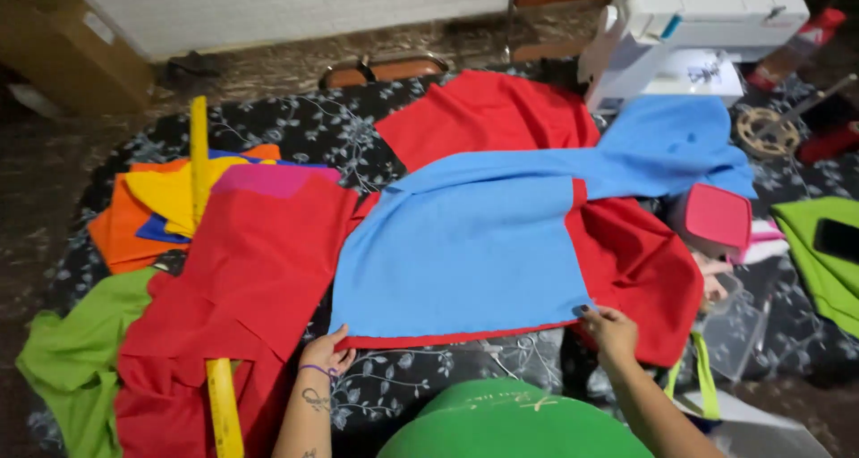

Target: Organizing and cutting various colored fabric pieces on a work table.

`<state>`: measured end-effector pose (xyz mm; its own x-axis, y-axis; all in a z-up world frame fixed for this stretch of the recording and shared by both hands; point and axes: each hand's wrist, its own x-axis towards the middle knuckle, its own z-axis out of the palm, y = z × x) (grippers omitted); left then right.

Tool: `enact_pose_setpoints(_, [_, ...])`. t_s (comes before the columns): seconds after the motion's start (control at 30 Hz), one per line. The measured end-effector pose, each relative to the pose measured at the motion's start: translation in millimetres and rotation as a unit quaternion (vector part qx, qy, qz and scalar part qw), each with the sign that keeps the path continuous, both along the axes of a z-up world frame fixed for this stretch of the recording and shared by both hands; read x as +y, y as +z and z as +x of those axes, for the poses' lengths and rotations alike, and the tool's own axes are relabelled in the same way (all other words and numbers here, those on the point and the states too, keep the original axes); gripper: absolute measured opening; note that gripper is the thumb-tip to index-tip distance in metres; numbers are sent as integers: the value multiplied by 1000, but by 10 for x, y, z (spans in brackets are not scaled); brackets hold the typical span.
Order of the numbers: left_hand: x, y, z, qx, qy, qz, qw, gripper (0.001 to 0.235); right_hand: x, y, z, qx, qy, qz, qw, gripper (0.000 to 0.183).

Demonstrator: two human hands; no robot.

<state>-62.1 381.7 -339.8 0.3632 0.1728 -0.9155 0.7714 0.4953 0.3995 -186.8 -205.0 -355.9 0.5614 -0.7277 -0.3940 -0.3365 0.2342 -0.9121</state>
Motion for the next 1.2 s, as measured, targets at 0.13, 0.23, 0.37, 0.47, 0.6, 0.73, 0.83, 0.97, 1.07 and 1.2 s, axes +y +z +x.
enact_pose_setpoints(0.13, [-90,258,-210,-11,-25,35,999,38,97,391,-195,120,9,-83,989,13])
enact_pose_setpoints(0.23, [-81,297,-275,-41,-60,51,996,37,63,554,-223,189,20,-131,973,18])
enact_pose_setpoints(0.37, [-135,520,-318,-35,-87,81,992,50,2,620,-199,207,37,-161,964,18])
enact_pose_setpoints(0.47, [-172,638,-332,-39,-89,85,992,43,-11,646,-164,208,33,-165,964,18])
enact_pose_setpoints(0.6, [-198,661,-344,-40,-73,92,992,40,5,766,-129,211,24,-147,966,12])
enact_pose_setpoints(0.73, [-109,314,-329,-45,-52,87,994,43,-4,784,-143,209,27,-171,962,12])
enact_pose_setpoints(0.83, [-123,339,-363,-54,-61,103,991,46,-5,780,-164,224,26,-182,957,6])
enact_pose_setpoints(0.97, [-135,313,-376,-65,-65,109,990,39,39,831,-191,197,-1,-155,968,7])
enact_pose_setpoints(1.07, [-114,175,-374,-65,-57,110,990,38,48,811,-238,184,-6,-152,971,7])
enact_pose_setpoints(1.2, [-21,-74,-376,-67,-38,89,993,32,-69,476,-228,106,-77,-67,989,37])
